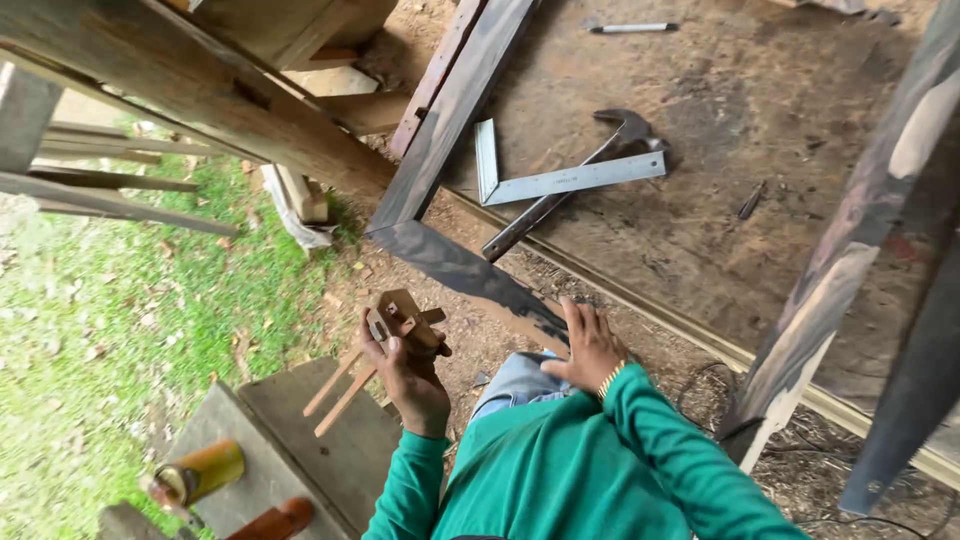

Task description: The person assembles a dark wooden frame on a workbench, using a hammer to tap the joints together. They use a try square and a pencil to mark and measure the wood pieces, ensuring the corners are aligned correctly before securing them.

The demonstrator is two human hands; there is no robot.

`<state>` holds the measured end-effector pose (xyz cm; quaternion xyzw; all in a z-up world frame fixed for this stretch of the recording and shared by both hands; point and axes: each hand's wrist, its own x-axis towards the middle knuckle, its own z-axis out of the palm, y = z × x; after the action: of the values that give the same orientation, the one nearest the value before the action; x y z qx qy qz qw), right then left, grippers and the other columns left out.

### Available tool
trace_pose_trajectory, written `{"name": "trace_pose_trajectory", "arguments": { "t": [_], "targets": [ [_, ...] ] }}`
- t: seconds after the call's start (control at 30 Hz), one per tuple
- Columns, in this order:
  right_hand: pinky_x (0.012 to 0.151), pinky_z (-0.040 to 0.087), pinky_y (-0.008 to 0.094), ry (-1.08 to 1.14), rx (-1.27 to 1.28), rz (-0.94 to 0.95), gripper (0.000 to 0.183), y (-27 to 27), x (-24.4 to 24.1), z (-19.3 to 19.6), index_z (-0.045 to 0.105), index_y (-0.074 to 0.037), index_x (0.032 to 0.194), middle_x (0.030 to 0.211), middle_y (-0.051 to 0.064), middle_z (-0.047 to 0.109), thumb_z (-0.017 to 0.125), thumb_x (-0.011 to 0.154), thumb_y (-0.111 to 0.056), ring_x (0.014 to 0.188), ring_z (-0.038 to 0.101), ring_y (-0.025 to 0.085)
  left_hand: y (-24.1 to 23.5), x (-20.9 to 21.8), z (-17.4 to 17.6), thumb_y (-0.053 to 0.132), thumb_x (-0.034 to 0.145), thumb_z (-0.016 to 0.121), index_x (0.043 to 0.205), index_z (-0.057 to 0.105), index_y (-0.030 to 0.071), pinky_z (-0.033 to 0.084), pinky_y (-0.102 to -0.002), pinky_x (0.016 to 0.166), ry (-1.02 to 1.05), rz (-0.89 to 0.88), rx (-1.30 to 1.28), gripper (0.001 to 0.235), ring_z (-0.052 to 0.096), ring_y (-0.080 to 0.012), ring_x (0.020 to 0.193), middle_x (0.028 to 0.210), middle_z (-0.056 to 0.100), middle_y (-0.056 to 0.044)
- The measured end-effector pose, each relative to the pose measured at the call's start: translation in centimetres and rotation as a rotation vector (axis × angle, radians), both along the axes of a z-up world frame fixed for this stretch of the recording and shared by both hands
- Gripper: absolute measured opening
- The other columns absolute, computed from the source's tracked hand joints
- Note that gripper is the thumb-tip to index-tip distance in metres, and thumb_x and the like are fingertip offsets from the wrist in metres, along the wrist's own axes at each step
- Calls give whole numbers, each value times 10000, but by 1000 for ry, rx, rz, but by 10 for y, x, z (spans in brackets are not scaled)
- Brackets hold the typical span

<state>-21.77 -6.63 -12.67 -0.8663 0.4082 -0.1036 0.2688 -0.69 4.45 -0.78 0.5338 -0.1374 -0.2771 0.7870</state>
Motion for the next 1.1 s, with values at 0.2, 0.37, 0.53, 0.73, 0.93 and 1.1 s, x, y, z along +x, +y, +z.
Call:
{"name": "trace_pose_trajectory", "arguments": {
  "t": [0.2, 0.37, 0.53, 0.73, 0.93, 1.1],
  "targets": [
    [974, 491, 533, 155, 208, -15, 1044, 2, 6, -14, 321, -163, 1516, 1305, 151, 522, 891, 663, -356, 1206, 534, 412, 3, 42, -23, 262, 983, 474, 1645, 183, 164, 564, -361, 681, -61, 50, 22, 730, 701, -299, 1014, 1269, 625, -173],
    [1019, 471, 526, 135, 203, -65, 1033, 2, 8, -19, 355, -186, 1467, 1290, 168, 518, 903, 605, -339, 1208, 516, 433, -40, 113, -41, 208, 1042, 506, 1667, 182, 151, 558, -345, 706, -152, -64, 51, 706, 678, -251, 1009, 1341, 596, -162],
    [1074, 405, 532, 191, 190, -260, 974, 17, 7, -29, 407, -210, 1475, 1387, 131, 503, 882, 632, -324, 1288, 495, 393, -124, 182, -50, 156, 1016, 645, 1674, 205, 155, 551, -329, 832, -340, -450, 52, 792, 602, -198, 1080, 1522, 479, -113],
    [1135, 323, 543, 97, -104, -736, 1013, 86, 56, 13, 446, -192, 1473, 1477, 171, 442, 889, 577, -358, 1337, 432, 410, -226, 248, -88, 239, 1046, 654, 1674, 217, 42, 399, -397, 1214, -857, -791, -47, 790, 430, -284, 1438, 1623, 360, -155],
    [1096, 384, 536, -1158, 36, -1668, 864, 127, 110, -83, 433, -2, 1442, 1358, 192, 521, 728, 840, -548, 1252, 482, 373, -284, 252, -102, 190, 958, 721, 1654, 267, 47, 360, -457, 1248, -1239, -844, -40, 843, 446, -333, 1470, 1612, 414, -172],
    [1072, 405, 576, -2396, 422, -1180, 760, 76, 184, -68, 518, -93, 1372, 1229, 145, 604, 541, 986, -747, 1147, 552, 362, -299, 240, -119, 236, 1054, 665, 1702, 222, 47, 489, -397, 1174, -852, -1041, -146, 807, 592, -270, 1281, 1558, 417, -193]
  ]
}}
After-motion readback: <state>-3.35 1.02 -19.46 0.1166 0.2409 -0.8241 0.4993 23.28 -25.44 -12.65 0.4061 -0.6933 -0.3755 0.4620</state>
